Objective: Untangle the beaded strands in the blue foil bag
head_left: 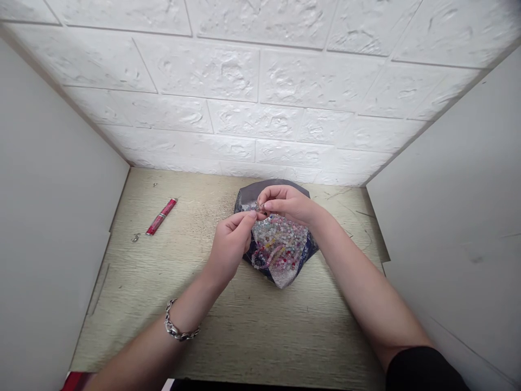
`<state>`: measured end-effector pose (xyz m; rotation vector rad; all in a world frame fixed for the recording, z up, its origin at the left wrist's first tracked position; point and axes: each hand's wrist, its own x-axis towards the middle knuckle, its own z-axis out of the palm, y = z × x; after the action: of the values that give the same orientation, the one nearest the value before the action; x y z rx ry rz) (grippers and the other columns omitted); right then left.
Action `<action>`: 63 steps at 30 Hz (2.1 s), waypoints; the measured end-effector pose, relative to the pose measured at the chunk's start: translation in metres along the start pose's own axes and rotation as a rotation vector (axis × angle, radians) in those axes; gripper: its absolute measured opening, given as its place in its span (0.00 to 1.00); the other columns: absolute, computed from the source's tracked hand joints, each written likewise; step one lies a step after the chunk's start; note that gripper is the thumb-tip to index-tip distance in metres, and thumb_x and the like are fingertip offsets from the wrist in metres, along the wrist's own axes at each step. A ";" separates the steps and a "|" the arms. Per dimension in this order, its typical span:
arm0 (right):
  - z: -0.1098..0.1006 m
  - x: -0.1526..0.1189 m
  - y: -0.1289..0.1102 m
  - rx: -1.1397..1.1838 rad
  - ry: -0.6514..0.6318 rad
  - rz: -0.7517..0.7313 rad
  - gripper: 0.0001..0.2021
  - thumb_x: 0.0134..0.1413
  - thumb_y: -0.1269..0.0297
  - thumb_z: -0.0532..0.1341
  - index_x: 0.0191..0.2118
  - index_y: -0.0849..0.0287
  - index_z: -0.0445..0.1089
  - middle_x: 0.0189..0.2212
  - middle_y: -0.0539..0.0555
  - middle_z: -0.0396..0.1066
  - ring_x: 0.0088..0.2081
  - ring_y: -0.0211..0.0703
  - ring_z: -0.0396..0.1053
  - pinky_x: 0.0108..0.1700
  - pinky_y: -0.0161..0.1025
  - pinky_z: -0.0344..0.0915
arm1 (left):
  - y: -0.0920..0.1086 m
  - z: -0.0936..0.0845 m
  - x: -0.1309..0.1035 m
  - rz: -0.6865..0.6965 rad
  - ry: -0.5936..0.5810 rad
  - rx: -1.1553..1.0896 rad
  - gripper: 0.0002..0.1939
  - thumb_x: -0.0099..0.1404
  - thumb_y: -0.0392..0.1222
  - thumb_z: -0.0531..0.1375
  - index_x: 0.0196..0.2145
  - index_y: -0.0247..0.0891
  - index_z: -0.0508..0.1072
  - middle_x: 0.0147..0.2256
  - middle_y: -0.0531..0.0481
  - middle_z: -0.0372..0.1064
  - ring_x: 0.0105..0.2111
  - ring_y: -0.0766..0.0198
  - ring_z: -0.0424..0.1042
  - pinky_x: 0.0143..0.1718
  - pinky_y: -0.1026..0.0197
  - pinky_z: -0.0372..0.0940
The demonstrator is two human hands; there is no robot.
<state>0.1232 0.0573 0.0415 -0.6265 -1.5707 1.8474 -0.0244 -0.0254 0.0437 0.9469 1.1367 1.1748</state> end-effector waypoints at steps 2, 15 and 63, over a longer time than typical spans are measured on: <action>0.001 0.000 0.000 0.002 -0.006 0.002 0.06 0.43 0.66 0.64 0.29 0.62 0.68 0.24 0.47 0.66 0.26 0.29 0.62 0.29 0.30 0.56 | -0.001 0.000 0.000 0.003 0.005 0.004 0.12 0.57 0.47 0.56 0.27 0.36 0.71 0.11 0.61 0.42 0.12 0.77 0.41 0.13 0.70 0.38; 0.006 -0.001 -0.005 -0.021 -0.045 0.016 0.03 0.45 0.70 0.62 0.29 0.63 0.68 0.23 0.47 0.68 0.27 0.30 0.65 0.33 0.31 0.60 | 0.000 0.001 0.001 -0.012 -0.002 0.016 0.12 0.56 0.47 0.56 0.26 0.35 0.71 0.12 0.61 0.41 0.12 0.77 0.40 0.13 0.70 0.38; 0.001 0.006 0.018 -1.518 0.069 0.219 0.09 0.48 0.70 0.54 0.30 0.61 0.72 0.29 0.58 0.69 0.31 0.41 0.64 0.28 0.36 0.50 | 0.007 -0.005 0.012 -0.238 0.008 -0.571 0.08 0.62 0.38 0.52 0.26 0.35 0.62 0.16 0.61 0.47 0.09 0.80 0.46 0.08 0.74 0.42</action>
<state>0.1154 0.0594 0.0243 -1.4566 -2.7328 0.3695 -0.0304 -0.0124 0.0473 0.3589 0.8206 1.2107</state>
